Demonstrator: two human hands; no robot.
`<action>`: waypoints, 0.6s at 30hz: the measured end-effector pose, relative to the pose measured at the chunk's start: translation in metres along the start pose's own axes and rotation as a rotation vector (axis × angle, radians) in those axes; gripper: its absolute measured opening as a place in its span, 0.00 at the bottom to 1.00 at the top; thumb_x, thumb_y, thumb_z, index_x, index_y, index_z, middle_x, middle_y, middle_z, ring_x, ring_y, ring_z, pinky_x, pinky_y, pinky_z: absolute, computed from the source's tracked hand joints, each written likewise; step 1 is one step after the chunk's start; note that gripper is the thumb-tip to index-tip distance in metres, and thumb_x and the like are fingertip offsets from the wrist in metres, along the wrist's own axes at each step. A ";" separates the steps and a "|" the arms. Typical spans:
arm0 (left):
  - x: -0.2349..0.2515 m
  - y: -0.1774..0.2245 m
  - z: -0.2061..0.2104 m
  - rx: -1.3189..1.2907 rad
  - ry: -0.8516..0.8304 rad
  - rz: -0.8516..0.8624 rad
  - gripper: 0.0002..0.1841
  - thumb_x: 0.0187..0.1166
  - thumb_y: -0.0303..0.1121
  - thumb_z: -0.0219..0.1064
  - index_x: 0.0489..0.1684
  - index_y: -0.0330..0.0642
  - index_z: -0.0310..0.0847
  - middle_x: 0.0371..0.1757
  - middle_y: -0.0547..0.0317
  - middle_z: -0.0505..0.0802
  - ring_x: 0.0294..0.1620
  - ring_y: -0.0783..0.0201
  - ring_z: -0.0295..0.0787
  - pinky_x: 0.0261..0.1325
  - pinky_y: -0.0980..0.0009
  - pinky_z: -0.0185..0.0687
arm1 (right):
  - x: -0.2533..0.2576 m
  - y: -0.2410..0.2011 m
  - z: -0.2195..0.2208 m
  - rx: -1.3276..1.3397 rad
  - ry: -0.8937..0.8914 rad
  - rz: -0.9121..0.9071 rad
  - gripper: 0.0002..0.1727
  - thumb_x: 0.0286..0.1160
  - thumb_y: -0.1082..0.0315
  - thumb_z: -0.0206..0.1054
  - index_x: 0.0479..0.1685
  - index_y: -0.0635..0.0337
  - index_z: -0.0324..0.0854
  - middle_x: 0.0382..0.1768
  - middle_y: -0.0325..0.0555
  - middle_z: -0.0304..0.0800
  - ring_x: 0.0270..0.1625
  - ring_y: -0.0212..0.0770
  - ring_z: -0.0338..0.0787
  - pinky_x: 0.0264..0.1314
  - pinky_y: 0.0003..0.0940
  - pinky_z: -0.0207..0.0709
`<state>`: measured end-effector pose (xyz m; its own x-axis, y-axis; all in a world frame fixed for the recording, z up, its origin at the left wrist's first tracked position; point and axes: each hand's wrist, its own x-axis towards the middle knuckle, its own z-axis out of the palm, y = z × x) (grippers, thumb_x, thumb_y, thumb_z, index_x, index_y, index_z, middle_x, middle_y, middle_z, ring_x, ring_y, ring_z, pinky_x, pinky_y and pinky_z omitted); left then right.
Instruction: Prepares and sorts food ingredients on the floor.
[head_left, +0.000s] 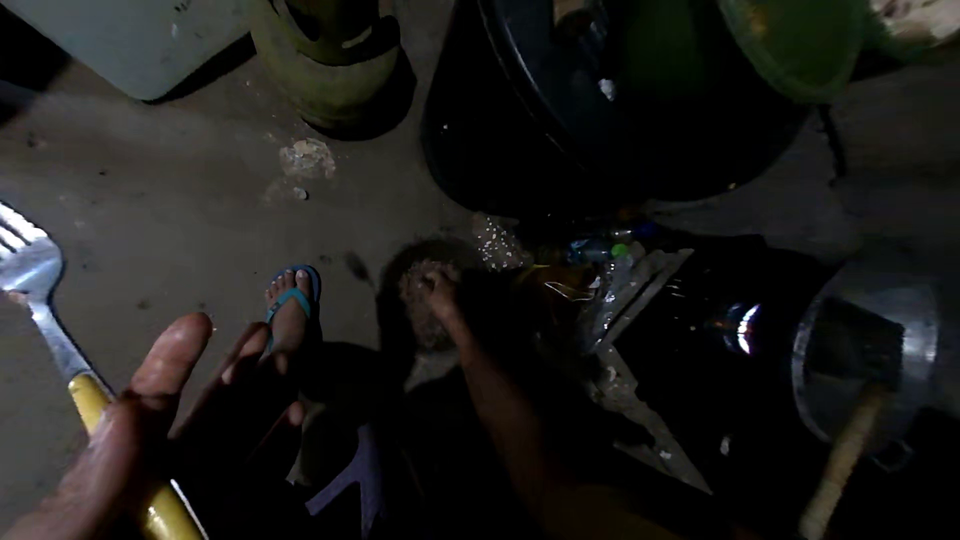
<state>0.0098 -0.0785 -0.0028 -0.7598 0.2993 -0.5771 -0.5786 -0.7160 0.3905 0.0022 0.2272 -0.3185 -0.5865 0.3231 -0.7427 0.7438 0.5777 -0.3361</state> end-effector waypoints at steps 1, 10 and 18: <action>0.001 0.000 0.003 0.006 0.011 0.005 0.23 0.95 0.41 0.45 0.86 0.51 0.63 0.78 0.45 0.82 0.76 0.46 0.81 0.75 0.50 0.79 | -0.013 0.003 0.014 -0.125 -0.011 0.030 0.28 0.90 0.47 0.58 0.83 0.49 0.73 0.72 0.56 0.86 0.74 0.56 0.85 0.78 0.57 0.75; 0.004 -0.004 0.012 0.055 0.026 -0.008 0.23 0.95 0.40 0.43 0.86 0.49 0.60 0.76 0.46 0.84 0.74 0.47 0.83 0.73 0.53 0.82 | -0.012 0.032 -0.004 -0.043 -0.164 -0.007 0.26 0.90 0.53 0.60 0.80 0.56 0.76 0.77 0.57 0.81 0.79 0.53 0.80 0.84 0.52 0.69; 0.005 -0.007 0.009 0.045 -0.015 0.010 0.24 0.95 0.41 0.41 0.88 0.50 0.61 0.78 0.44 0.82 0.74 0.46 0.83 0.73 0.52 0.82 | -0.026 0.056 0.033 -0.013 0.139 0.143 0.29 0.90 0.47 0.56 0.83 0.50 0.72 0.72 0.52 0.86 0.72 0.52 0.87 0.76 0.55 0.78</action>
<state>0.0074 -0.0661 -0.0023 -0.7696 0.3017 -0.5627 -0.5836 -0.6900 0.4282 0.0698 0.2269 -0.3374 -0.5141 0.5026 -0.6950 0.8194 0.5273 -0.2247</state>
